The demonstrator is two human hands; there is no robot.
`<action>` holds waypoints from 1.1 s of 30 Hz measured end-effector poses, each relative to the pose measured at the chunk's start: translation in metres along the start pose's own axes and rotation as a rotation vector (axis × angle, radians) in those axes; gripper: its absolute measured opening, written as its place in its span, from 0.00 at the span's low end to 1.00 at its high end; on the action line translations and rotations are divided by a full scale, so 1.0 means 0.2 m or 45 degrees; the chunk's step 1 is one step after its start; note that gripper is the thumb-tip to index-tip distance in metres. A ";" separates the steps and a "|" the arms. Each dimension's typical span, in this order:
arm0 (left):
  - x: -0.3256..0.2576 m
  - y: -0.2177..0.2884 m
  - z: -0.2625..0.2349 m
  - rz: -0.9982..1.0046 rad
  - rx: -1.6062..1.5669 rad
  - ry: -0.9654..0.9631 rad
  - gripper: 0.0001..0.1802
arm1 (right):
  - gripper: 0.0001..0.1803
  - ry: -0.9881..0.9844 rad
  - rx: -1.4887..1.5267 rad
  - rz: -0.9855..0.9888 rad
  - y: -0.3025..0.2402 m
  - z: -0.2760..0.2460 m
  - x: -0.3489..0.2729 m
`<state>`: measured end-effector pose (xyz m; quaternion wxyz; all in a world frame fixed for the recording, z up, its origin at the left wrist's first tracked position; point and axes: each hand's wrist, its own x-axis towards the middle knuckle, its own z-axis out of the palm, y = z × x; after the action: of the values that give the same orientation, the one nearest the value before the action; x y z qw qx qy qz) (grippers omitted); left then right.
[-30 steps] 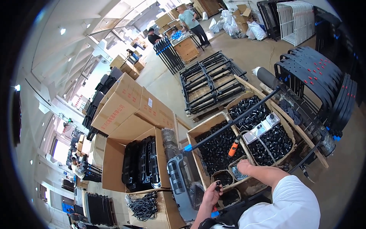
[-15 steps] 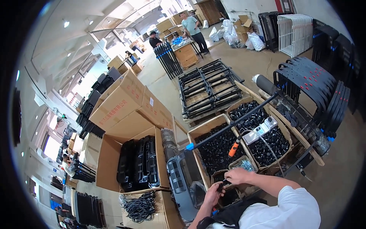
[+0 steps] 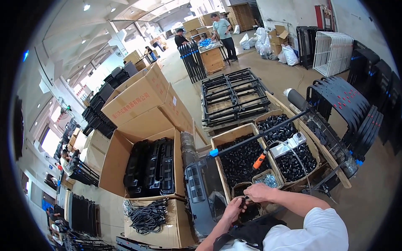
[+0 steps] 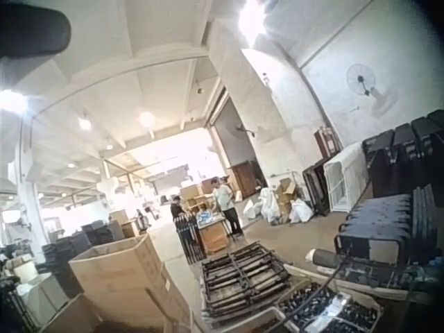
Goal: Assembling black metal frames with plastic housings and wire components using an air screwdriver.
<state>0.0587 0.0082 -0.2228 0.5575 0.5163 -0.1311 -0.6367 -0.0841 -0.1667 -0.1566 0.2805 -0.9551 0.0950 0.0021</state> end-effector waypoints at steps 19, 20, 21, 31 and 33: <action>-0.10 -0.02 -0.06 -0.118 -0.088 -0.021 0.18 | 0.23 -0.192 0.195 0.339 -0.21 0.00 0.05; -0.10 -0.02 -0.06 -0.151 -0.142 0.012 0.17 | 0.23 -0.198 0.193 0.333 -0.20 0.03 0.05; -0.11 -0.01 -0.06 -0.185 -0.196 0.045 0.17 | 0.23 -0.157 0.191 0.268 -0.19 0.05 0.05; -0.16 -0.03 -0.11 -0.098 -0.409 0.023 0.15 | 0.23 -0.203 0.117 0.125 -0.19 0.10 0.11; -0.17 -0.03 -0.14 -0.086 -0.420 0.030 0.15 | 0.24 -0.133 0.184 0.090 -0.23 0.06 0.10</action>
<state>0.0719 0.0498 -0.2215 0.6144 0.4293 -0.0008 -0.6619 -0.0545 -0.1258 -0.1439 0.3530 -0.9271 0.1137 0.0549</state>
